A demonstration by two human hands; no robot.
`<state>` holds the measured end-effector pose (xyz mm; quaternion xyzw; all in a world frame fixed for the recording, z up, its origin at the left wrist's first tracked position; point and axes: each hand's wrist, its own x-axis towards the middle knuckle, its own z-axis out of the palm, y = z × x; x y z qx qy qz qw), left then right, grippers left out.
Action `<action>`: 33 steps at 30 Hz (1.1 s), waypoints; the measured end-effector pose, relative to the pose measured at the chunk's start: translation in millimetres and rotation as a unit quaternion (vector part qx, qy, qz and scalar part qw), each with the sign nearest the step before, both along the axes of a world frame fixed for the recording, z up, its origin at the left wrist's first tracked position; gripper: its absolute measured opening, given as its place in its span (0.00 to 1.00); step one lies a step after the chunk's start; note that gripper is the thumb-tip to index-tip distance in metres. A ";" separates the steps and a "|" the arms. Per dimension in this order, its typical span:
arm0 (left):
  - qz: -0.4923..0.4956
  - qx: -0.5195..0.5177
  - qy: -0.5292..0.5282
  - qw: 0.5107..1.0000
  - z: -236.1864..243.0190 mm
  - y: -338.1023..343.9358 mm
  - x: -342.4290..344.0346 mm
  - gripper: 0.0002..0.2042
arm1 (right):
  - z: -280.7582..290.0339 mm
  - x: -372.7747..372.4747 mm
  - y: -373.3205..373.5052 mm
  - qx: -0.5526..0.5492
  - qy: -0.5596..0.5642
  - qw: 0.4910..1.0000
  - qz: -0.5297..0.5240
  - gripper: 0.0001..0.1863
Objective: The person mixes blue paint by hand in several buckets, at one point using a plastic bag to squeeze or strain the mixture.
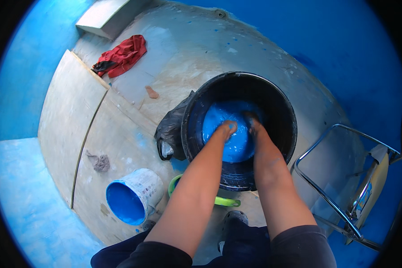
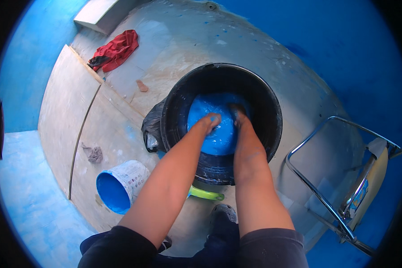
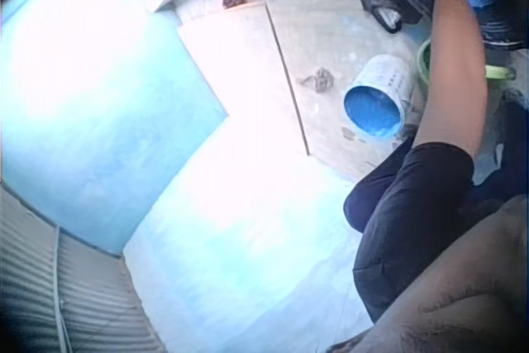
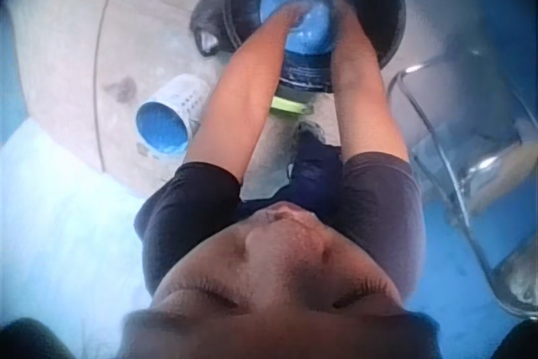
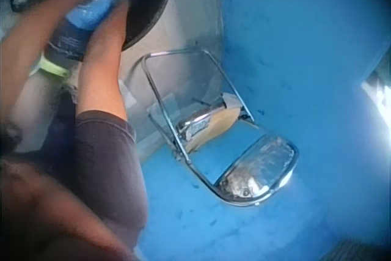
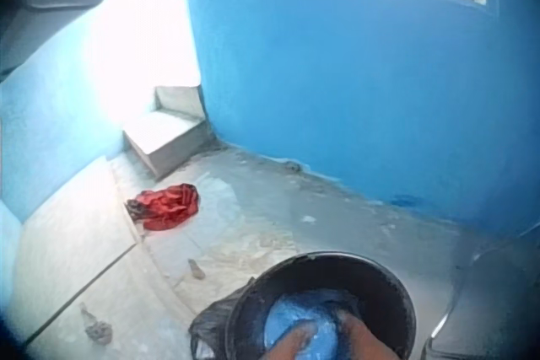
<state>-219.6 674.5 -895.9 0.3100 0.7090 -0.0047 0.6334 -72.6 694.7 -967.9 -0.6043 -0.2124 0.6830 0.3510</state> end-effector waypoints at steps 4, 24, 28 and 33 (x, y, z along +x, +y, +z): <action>0.222 -0.022 -0.031 0.974 -37.6 -34.4 31.9 0.17 | -43.2 -22.8 -15.0 0.045 -0.131 0.989 -0.052 0.17; -0.188 0.280 0.171 0.926 103.9 -73.0 -0.2 0.16 | -77.9 -26.8 53.5 0.176 -0.510 0.739 0.403 0.21; -0.217 0.286 0.207 0.910 151.3 -111.5 -16.6 0.18 | -21.9 -43.3 39.8 0.116 -0.451 0.787 0.405 0.22; -0.112 0.346 0.182 0.914 153.6 -125.6 -56.7 0.18 | 105.5 -47.5 13.6 0.094 -0.303 0.828 0.462 0.17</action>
